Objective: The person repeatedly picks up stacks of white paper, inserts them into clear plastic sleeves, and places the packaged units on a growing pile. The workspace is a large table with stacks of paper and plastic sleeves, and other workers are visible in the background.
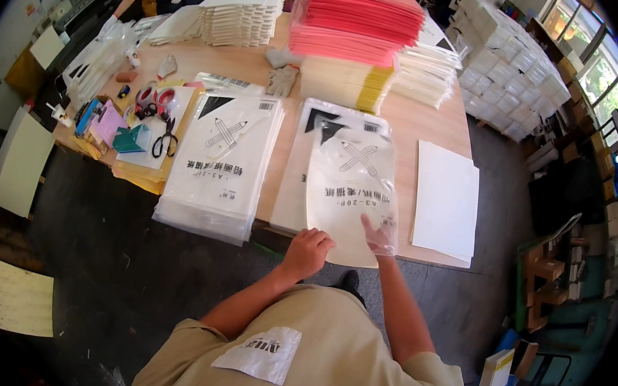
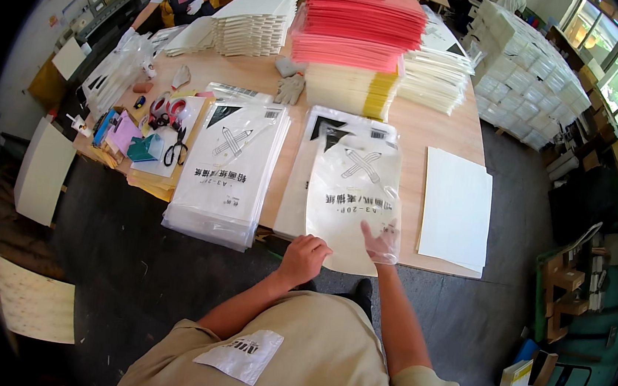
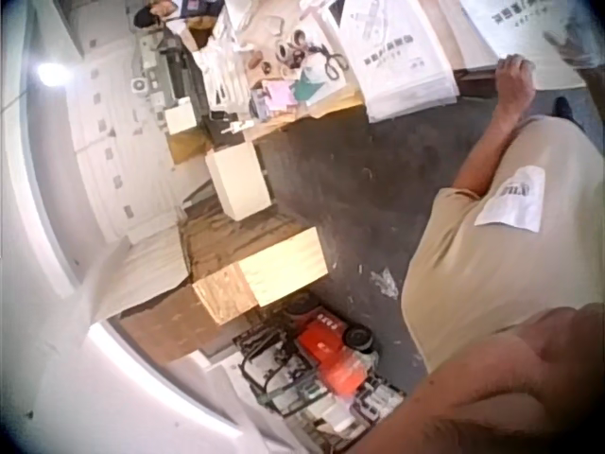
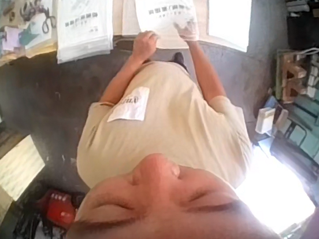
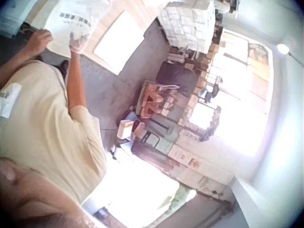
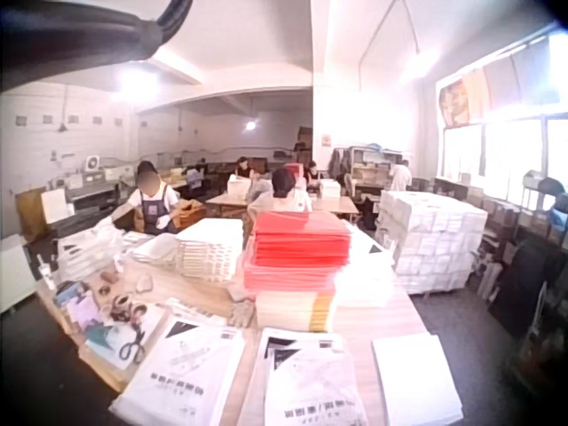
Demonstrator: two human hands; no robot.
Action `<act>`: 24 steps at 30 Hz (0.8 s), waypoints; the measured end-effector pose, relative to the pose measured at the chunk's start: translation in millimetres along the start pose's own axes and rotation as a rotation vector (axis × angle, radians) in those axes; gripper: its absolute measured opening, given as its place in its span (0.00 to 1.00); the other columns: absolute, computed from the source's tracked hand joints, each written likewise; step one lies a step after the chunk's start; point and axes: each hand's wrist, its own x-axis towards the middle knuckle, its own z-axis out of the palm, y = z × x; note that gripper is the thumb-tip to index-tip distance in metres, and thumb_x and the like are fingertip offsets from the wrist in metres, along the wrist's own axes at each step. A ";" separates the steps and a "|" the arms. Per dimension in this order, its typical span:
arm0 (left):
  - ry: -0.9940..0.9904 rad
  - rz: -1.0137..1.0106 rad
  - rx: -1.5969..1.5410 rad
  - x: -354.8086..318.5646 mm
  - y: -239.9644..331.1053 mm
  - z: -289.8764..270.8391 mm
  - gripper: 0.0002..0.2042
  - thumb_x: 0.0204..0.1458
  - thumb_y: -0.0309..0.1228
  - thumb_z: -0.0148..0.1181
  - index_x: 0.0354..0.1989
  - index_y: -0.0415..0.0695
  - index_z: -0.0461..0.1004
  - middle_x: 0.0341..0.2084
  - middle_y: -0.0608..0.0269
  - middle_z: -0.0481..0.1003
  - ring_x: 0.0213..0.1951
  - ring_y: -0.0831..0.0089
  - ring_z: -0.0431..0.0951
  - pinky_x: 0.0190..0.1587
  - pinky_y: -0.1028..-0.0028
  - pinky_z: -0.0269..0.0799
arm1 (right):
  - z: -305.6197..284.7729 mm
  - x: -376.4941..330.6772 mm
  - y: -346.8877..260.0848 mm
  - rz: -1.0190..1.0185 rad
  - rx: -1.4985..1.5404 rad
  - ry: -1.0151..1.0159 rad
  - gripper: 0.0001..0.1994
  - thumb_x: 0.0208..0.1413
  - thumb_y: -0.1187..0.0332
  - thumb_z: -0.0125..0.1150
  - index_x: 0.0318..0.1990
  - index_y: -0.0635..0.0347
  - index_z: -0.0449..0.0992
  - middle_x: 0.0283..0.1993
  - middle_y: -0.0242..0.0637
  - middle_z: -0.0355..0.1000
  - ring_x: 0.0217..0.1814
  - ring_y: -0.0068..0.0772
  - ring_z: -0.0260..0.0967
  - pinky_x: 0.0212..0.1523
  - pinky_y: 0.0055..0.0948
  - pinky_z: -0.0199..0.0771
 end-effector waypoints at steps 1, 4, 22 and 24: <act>-0.078 0.017 -0.039 -2.3 -3.0 -2.0 0.05 0.47 0.29 0.63 0.32 0.46 0.76 0.33 0.63 0.75 0.41 0.65 0.75 0.44 0.65 0.69 | 2.9 -1.8 20.5 -0.050 -0.106 0.030 0.34 0.51 0.53 0.65 0.59 0.69 0.65 0.59 0.54 0.68 0.62 0.52 0.65 0.61 0.41 0.64; -0.074 -0.056 -0.155 -12.2 -12.1 -8.2 0.13 0.47 0.35 0.65 0.40 0.46 0.75 0.40 0.59 0.75 0.48 0.63 0.73 0.49 0.62 0.69 | 15.0 -9.6 65.3 -0.179 -0.360 0.108 0.33 0.51 0.56 0.65 0.60 0.69 0.64 0.59 0.54 0.68 0.60 0.54 0.65 0.61 0.42 0.65; 0.193 -0.988 -0.812 -29.9 7.9 70.6 0.19 0.53 0.25 0.51 0.55 0.36 0.68 0.40 0.44 0.77 0.42 0.60 0.80 0.42 0.64 0.74 | -38.7 -41.6 20.3 -0.296 -0.335 0.084 0.49 0.49 0.55 0.69 0.66 0.82 0.48 0.60 0.67 0.63 0.59 0.64 0.64 0.60 0.45 0.66; 0.198 -0.891 -0.811 -22.0 11.5 67.3 0.19 0.54 0.25 0.51 0.55 0.37 0.68 0.38 0.44 0.78 0.38 0.60 0.81 0.39 0.65 0.74 | -52.7 -37.8 12.2 -0.251 -0.349 0.062 0.47 0.49 0.56 0.70 0.65 0.82 0.50 0.59 0.66 0.64 0.59 0.63 0.65 0.58 0.46 0.67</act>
